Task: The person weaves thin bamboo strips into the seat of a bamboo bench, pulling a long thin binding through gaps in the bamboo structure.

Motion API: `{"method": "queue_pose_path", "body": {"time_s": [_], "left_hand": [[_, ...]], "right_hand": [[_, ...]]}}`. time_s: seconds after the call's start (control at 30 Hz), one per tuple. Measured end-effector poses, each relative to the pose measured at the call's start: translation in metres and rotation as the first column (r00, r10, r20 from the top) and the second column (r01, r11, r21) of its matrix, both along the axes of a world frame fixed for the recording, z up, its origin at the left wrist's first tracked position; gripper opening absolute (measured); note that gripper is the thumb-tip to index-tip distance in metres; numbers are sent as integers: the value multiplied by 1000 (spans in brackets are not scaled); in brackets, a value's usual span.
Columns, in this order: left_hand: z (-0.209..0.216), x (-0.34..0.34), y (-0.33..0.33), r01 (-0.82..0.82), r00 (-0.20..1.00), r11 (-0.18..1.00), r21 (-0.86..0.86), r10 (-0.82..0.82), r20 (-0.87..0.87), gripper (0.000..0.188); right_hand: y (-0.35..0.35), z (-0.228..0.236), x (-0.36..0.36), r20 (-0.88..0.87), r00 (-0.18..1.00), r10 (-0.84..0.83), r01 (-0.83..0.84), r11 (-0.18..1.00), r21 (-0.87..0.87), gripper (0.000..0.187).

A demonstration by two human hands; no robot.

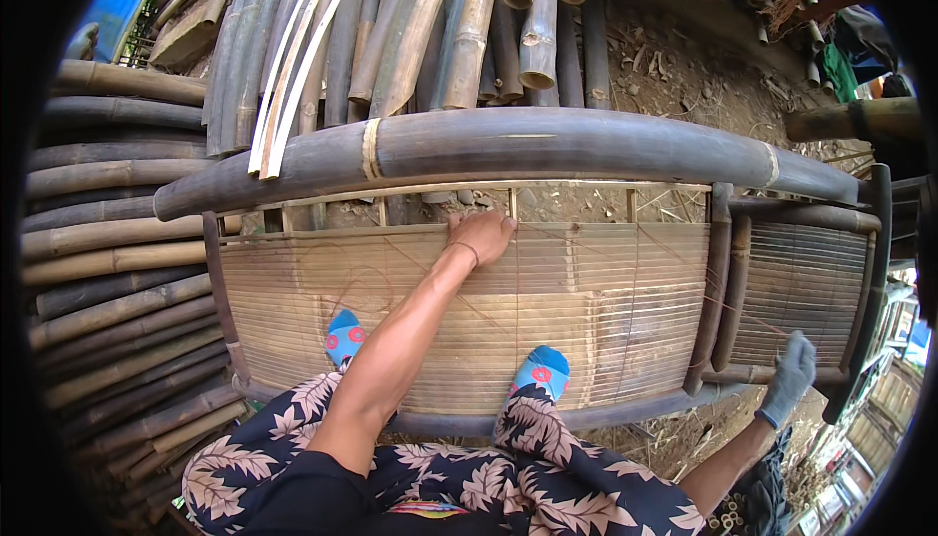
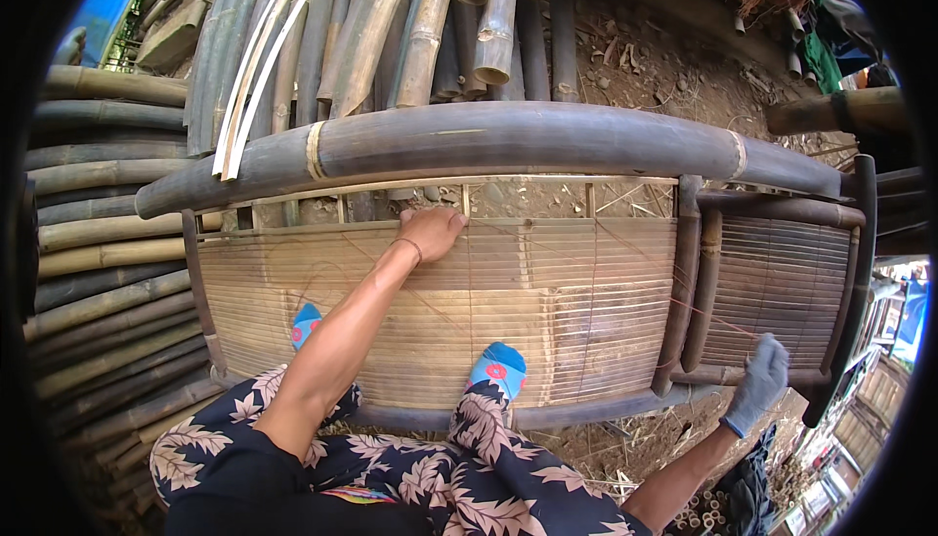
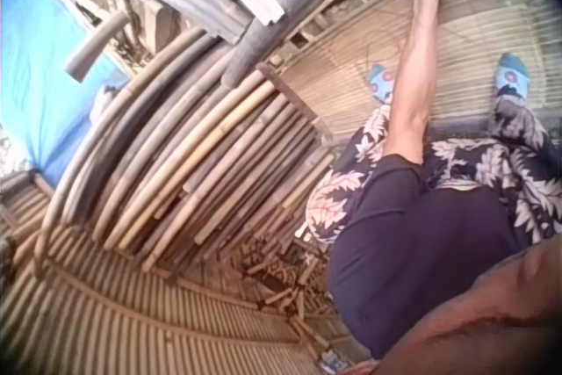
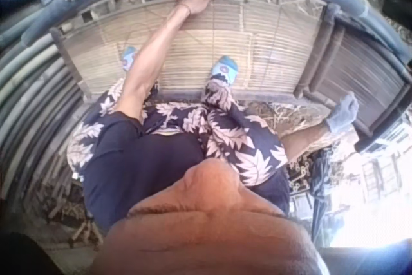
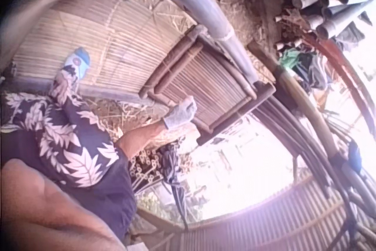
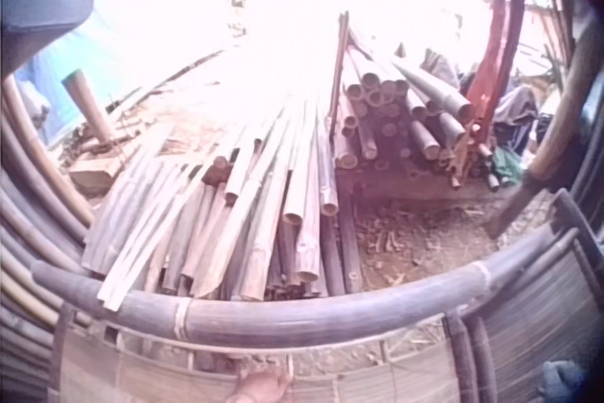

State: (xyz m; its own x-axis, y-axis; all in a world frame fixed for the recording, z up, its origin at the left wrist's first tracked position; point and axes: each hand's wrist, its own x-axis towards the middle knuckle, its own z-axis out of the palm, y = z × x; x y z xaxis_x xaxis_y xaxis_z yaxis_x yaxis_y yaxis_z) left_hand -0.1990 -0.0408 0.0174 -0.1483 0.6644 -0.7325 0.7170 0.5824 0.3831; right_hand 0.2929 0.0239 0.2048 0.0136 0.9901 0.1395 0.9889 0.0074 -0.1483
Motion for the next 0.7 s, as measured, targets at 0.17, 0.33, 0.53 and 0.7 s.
{"method": "queue_pose_path", "body": {"time_s": [0.17, 0.33, 0.53, 0.7], "left_hand": [[-11, -7, -10, 47, 998, 990, 132, -52, 34, 37], [-11, -12, -20, 23, 998, 973, 229, -34, 44, 34], [-6, -8, -12, -53, 998, 982, 179, 46, 45, 32], [-12, -12, -20, -10, 1000, 981, 193, 4, 28, 32]], "right_hand": [[-11, -73, -99, 212, 953, 218, -195, 973, -126, 53], [-23, -128, -300, -220, 784, 580, -617, 765, -184, 35], [-13, -155, -318, -406, 890, 208, -455, 457, -764, 27], [24, -76, -297, -779, 628, 8, -693, 460, -554, 30]]}}
